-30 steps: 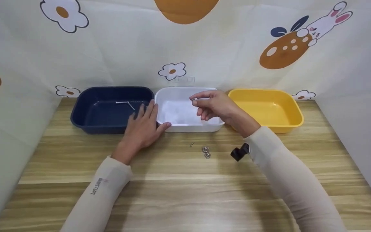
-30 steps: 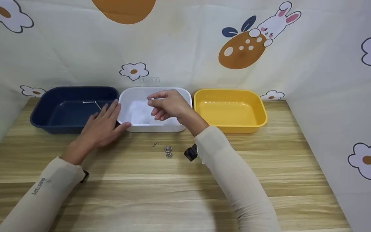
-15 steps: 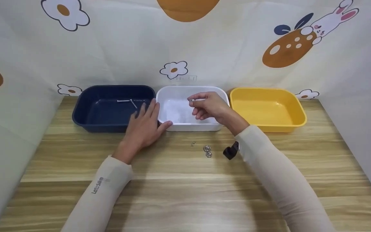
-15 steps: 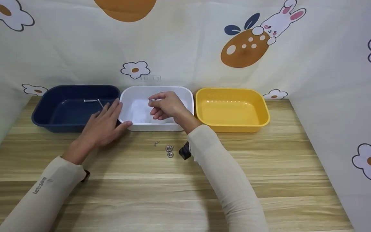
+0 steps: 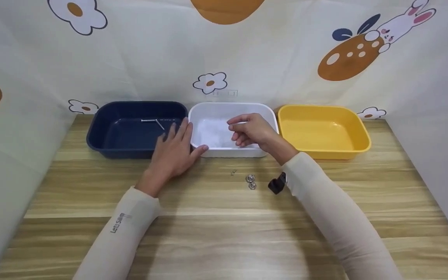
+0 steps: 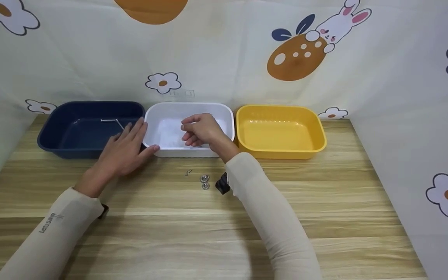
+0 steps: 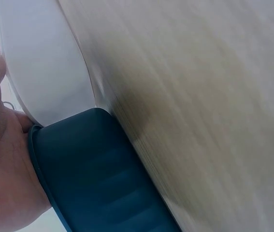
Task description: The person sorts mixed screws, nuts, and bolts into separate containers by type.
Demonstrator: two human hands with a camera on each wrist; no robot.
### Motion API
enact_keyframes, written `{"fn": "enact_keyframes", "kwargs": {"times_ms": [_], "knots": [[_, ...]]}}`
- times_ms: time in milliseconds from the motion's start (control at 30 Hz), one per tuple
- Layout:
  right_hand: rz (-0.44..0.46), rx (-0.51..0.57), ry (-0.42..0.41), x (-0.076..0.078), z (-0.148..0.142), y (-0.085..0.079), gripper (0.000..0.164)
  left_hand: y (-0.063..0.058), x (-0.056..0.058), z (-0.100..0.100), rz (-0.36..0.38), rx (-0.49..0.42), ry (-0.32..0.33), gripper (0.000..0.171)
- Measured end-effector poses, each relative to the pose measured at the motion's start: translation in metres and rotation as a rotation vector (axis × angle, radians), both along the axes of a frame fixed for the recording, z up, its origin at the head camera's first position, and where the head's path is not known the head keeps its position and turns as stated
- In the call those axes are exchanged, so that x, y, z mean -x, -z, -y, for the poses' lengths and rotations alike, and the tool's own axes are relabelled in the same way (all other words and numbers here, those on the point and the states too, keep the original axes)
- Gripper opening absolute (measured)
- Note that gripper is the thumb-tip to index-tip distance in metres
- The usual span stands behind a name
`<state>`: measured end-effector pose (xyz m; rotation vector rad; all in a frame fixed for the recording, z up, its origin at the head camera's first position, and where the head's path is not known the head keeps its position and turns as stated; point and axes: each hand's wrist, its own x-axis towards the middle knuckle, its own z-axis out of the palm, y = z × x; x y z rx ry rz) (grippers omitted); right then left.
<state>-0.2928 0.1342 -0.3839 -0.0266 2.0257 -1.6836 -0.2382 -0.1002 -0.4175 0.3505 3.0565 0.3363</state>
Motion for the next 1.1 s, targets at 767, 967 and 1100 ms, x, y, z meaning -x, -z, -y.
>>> {"fn": "enact_keyframes", "kwargs": {"times_ms": [767, 967, 1100], "knots": [[-0.004, 0.036, -0.029, -0.011, 0.001, -0.002, 0.031, 0.000, -0.001, 0.002, -0.007, 0.014, 0.006, 0.095], [-0.016, 0.031, -0.069, -0.026, -0.004, -0.008, 0.028, -0.001, -0.001, 0.002, -0.014, 0.015, -0.001, 0.097], [-0.014, 0.046, -0.079, -0.037, -0.011, -0.010, 0.022, 0.000, -0.001, 0.002, -0.013, 0.012, 0.007, 0.096]]}}
